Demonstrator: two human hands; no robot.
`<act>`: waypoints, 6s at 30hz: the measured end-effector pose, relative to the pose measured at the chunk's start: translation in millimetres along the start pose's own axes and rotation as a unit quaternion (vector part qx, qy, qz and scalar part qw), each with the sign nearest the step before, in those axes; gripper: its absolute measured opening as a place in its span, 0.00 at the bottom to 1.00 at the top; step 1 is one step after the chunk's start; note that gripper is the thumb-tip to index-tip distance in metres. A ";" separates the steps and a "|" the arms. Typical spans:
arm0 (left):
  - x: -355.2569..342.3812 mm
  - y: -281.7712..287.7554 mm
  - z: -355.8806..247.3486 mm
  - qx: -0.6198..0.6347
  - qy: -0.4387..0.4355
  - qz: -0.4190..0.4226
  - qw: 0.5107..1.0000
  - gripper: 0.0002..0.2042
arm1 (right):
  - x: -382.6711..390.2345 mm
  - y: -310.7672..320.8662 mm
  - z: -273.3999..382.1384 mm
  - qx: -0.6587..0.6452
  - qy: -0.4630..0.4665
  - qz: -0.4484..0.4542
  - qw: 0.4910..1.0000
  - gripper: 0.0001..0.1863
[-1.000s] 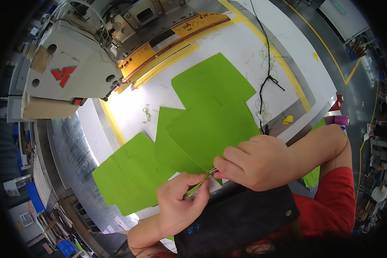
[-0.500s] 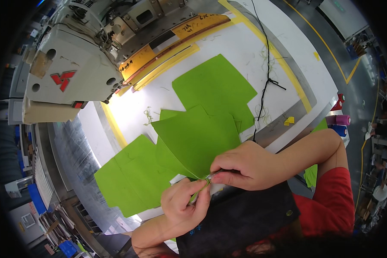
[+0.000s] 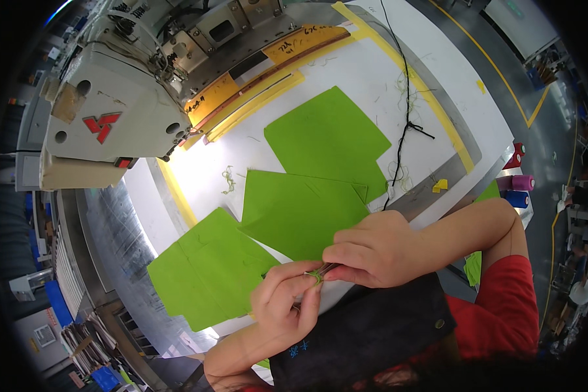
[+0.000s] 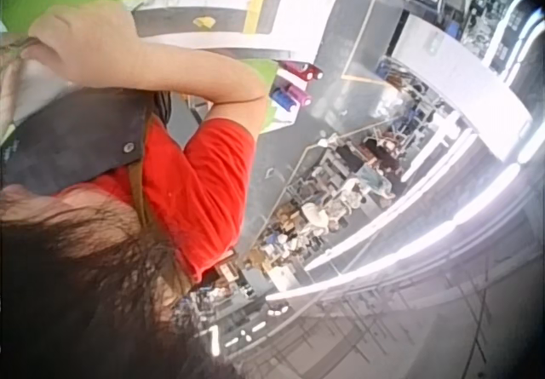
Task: The person trims threads and excess material from green leather pieces using snips at a workshop table.
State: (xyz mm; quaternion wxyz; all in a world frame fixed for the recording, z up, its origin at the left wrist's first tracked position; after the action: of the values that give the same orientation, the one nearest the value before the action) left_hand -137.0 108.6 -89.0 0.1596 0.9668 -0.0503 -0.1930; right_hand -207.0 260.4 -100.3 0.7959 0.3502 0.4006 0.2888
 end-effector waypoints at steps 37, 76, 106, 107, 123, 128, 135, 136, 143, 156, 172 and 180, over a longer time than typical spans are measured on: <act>9.6 77.1 -8.6 0.151 0.109 -0.314 0.931 0.05 | -49.4 56.3 -38.7 0.044 0.026 -0.166 0.985 0.13; -54.0 37.1 9.0 0.079 0.199 -0.129 0.968 0.06 | -67.1 18.7 -35.9 -0.012 -0.063 -0.017 0.998 0.08; -48.8 35.4 1.6 0.085 0.143 -0.173 0.971 0.05 | -65.8 23.7 -33.4 0.041 0.016 -0.137 0.990 0.11; -48.5 35.8 0.4 0.082 0.132 -0.174 0.972 0.05 | -66.6 25.7 -36.5 0.063 0.012 -0.148 0.987 0.11; -48.8 36.9 2.2 0.086 0.164 -0.175 0.967 0.05 | -67.8 20.5 -34.6 -0.045 -0.001 -0.098 0.994 0.08; -51.6 38.3 1.4 0.120 0.166 -0.218 0.954 0.04 | -71.5 27.4 -39.6 -0.366 -0.136 -0.052 0.919 0.04; -51.7 56.2 9.9 0.134 0.166 -0.235 0.948 0.05 | -64.1 40.3 -34.7 -0.507 -0.187 0.089 0.837 0.04; -50.4 63.4 9.2 0.104 0.137 -0.251 0.953 0.05 | -58.1 39.3 -46.2 -0.446 -0.204 0.053 0.870 0.05; -53.3 93.0 -7.3 0.095 0.049 -0.318 0.942 0.05 | 12.6 110.5 -151.3 -0.069 -0.366 -0.185 0.910 0.06; -47.8 97.0 -25.6 0.183 0.004 -0.383 0.905 0.05 | 71.4 170.3 -213.5 0.335 -0.380 -0.234 0.830 0.07; -47.3 45.5 -4.4 0.190 0.155 -0.207 0.947 0.05 | -56.5 66.6 -28.5 0.012 -0.026 -0.206 0.978 0.07; -46.6 37.1 -5.7 0.058 0.097 -0.129 0.985 0.06 | -69.3 39.7 -7.0 0.047 0.028 -0.147 0.988 0.09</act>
State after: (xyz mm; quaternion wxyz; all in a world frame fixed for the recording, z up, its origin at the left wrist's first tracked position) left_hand -179.0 82.7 -55.2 0.0814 0.9870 0.0795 -0.1138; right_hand -255.4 234.7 -41.9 0.8009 0.3168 0.4826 0.1593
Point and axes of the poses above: each hand's wrist, its own x-axis away from the middle knuckle, its own y-axis out of the back of the hand, z = x × y, the point moved 3 cm from there along -x, towards the middle knuckle, and after that the axes turned 15 degrees about x, right-handed, at the moved point
